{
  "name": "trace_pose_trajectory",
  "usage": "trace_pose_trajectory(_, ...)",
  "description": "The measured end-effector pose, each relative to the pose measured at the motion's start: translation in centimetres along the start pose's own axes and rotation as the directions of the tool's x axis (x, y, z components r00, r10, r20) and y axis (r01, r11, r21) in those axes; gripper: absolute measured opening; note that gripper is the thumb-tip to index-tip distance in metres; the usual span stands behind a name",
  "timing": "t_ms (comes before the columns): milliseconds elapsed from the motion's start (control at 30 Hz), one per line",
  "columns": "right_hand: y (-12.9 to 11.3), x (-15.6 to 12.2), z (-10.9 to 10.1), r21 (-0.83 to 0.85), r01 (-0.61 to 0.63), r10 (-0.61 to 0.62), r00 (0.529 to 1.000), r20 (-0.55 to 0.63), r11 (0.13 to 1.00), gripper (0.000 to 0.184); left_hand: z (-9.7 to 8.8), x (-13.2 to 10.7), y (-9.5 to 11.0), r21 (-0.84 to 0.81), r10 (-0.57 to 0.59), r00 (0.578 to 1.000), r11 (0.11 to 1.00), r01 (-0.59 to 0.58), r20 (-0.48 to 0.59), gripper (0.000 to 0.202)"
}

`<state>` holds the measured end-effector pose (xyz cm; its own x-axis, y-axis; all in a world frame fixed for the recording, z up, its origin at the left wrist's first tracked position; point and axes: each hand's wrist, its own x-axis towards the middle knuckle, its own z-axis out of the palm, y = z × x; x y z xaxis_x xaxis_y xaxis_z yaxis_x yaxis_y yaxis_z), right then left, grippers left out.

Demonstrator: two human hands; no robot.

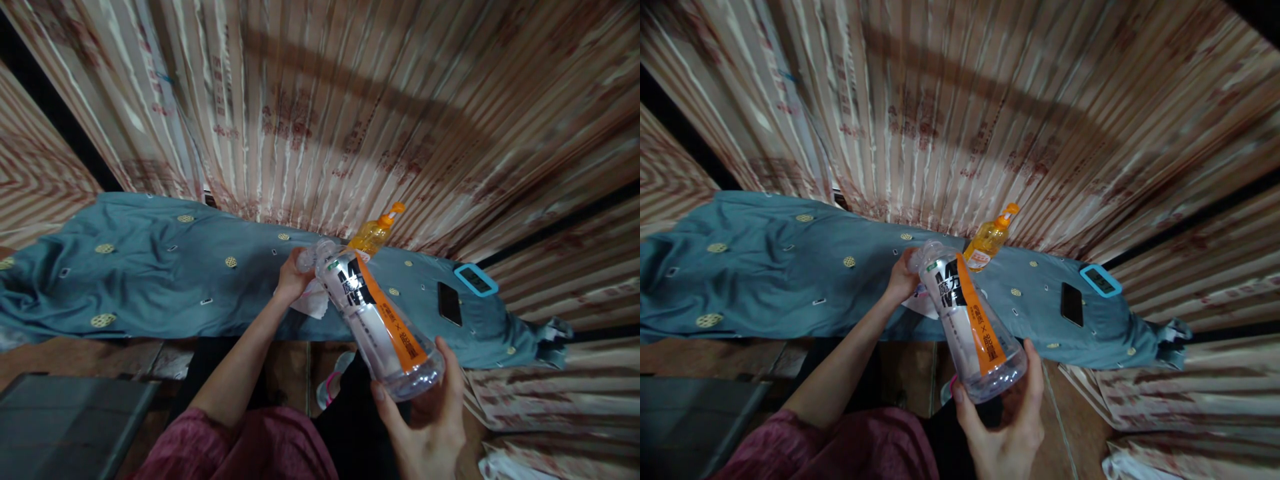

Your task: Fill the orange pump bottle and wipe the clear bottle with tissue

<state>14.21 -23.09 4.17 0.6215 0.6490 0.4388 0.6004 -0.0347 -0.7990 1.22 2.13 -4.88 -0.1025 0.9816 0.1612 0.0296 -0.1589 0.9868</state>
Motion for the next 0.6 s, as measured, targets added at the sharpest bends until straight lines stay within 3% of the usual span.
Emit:
trace_pose_trajectory(233, 0.9, 0.3, -0.2, -0.007, 0.082, -0.081, 0.996, 0.024, 0.997, 0.103, 0.1, 0.2, -0.4, 0.008, 0.015, 1.000, 1.000, -0.015, 0.008, 0.043)
trace_pose_trajectory(467, -1.5, 0.0, 0.2, 0.017, -0.091, 0.091, 0.996, -0.002, 0.996, 0.112, 0.0, 0.2, -0.4, 0.008, 0.017, 1.000, 1.000, -0.017, 0.001, 0.042)
trace_pose_trajectory(600, -0.9, 0.0, 0.1, 0.010, -0.103, 0.103, 0.995, 0.006, 0.995, 0.113, 0.0, 0.2, -0.4, 0.000, 0.019, 1.000, 1.000, -0.019, 0.002, 0.043)
